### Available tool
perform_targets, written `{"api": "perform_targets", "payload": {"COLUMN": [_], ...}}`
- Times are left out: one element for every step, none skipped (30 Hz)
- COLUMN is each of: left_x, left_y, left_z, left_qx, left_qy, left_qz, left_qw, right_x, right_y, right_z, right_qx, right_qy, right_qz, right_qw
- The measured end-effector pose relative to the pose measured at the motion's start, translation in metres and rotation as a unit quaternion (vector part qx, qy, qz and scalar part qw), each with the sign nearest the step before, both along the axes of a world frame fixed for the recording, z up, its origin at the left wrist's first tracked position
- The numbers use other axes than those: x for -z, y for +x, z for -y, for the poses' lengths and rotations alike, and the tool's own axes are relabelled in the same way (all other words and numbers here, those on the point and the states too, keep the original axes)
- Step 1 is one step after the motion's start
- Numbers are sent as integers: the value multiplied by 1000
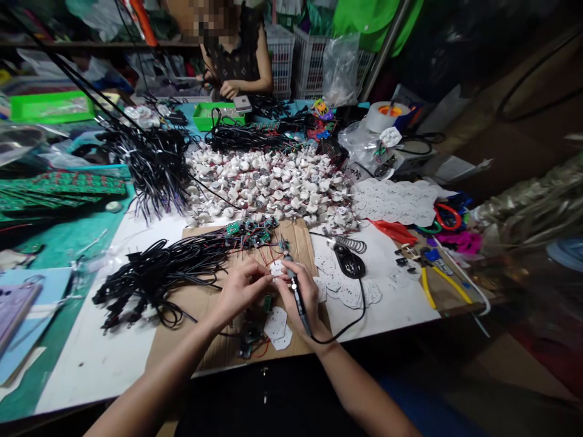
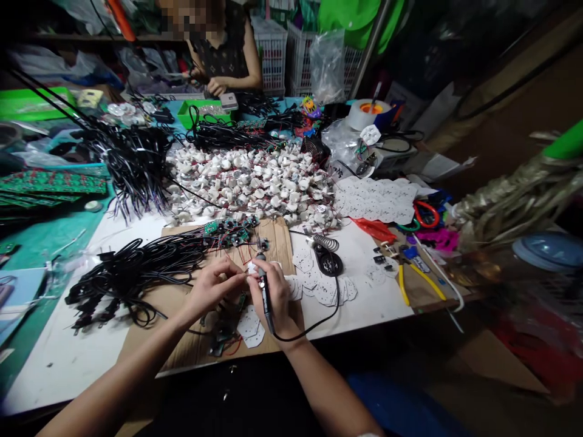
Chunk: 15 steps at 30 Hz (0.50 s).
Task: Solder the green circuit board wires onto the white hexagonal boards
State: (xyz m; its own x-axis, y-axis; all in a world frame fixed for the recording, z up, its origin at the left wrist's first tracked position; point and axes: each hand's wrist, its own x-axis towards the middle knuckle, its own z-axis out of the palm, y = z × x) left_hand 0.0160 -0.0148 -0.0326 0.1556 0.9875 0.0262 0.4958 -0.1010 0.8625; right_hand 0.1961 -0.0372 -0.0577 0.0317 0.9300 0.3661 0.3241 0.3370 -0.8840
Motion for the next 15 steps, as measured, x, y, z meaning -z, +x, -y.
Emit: {"api": "perform_targets", "payload": {"left_x": [0,-1,-3,-5,-6,-8,-10,-11,-12,-12,-11,-10,-9,-8,-6], "left_y": [-1,-2,-3,-3,-3,-4,-3,-3,-3,-3,-3,-3,-2,-2,-2], "left_z": [0,0,0,0,1,1,0,0,0,-1,-1,-1,-2,-2,-3], "left_qx": [6,15,25,35,43,50,54,57,58,60,60,59,57,54,50], "left_qy": [-3,-6,-8,-8,-7,-6,-6,-8,-12,-18,-25,-32,-39,-46,-52], "left_qz": [-5,-11,-16,-21,-26,-31,-34,-36,-38,-38,-37,-37,-38,-39,-40], "left_qw": [1000,1000,1000,999,999,998,998,998,998,997,997,997,997,997,997], "right_x": [0,-1,-1,-1,-1,-2,-2,-2,-2,-3,-3,-2,-2,-2,-1], "right_y": [-1,-2,-3,-3,-3,-2,-2,-2,-2,-3,-3,-3,-3,-3,-3], "right_z": [-1,-1,-1,-1,-1,-1,0,0,0,-1,-1,-1,-2,-2,-2], "right_qx": [1,2,1,-1,-3,-5,-5,-4,-3,-2,-1,0,3,5,6], "right_qy": [2,4,6,7,7,8,10,12,15,18,21,24,27,29,29], "right_qz": [2,5,10,15,21,25,28,29,30,31,32,33,35,37,40], "right_qw": [1000,1000,1000,1000,1000,1000,1000,999,999,999,999,999,999,999,999]}}
